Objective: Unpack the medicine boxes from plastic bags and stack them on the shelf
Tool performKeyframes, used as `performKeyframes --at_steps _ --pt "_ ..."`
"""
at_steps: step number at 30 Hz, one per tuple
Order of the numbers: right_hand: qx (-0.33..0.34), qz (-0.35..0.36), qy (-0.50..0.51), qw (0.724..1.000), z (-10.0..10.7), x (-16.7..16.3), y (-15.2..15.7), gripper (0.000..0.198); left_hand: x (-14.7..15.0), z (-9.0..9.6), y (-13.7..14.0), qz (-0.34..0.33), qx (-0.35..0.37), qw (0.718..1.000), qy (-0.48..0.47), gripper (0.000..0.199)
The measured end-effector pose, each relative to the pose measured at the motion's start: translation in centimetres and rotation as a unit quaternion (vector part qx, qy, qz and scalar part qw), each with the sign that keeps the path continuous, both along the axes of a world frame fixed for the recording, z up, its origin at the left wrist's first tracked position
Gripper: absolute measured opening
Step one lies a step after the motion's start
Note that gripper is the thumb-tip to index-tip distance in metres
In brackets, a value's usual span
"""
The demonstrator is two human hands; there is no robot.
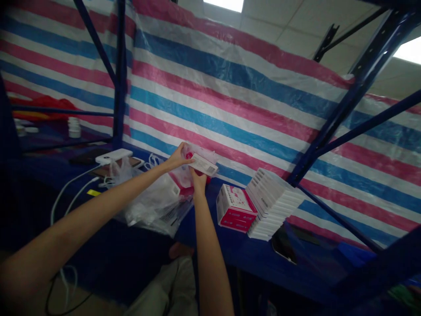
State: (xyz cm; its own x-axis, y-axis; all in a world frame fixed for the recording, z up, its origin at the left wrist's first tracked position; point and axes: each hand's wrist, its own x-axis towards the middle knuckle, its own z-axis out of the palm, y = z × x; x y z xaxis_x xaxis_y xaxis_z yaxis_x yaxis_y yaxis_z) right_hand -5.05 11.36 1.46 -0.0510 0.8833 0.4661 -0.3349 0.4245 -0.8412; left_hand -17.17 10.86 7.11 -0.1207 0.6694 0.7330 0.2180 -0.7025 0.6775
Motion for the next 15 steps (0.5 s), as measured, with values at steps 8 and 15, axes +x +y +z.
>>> performKeyframes --at_steps 8,15 --pt "-0.061 0.214 0.189 0.956 1.0 1.7 -1.9 0.049 -1.2 -0.2 -2.0 -0.092 -0.011 0.995 0.032 0.076" --pt "-0.137 0.120 0.292 0.939 3.6 3.0 -3.1 0.019 -0.5 0.1 -5.0 -0.097 -0.056 0.980 0.164 0.115"
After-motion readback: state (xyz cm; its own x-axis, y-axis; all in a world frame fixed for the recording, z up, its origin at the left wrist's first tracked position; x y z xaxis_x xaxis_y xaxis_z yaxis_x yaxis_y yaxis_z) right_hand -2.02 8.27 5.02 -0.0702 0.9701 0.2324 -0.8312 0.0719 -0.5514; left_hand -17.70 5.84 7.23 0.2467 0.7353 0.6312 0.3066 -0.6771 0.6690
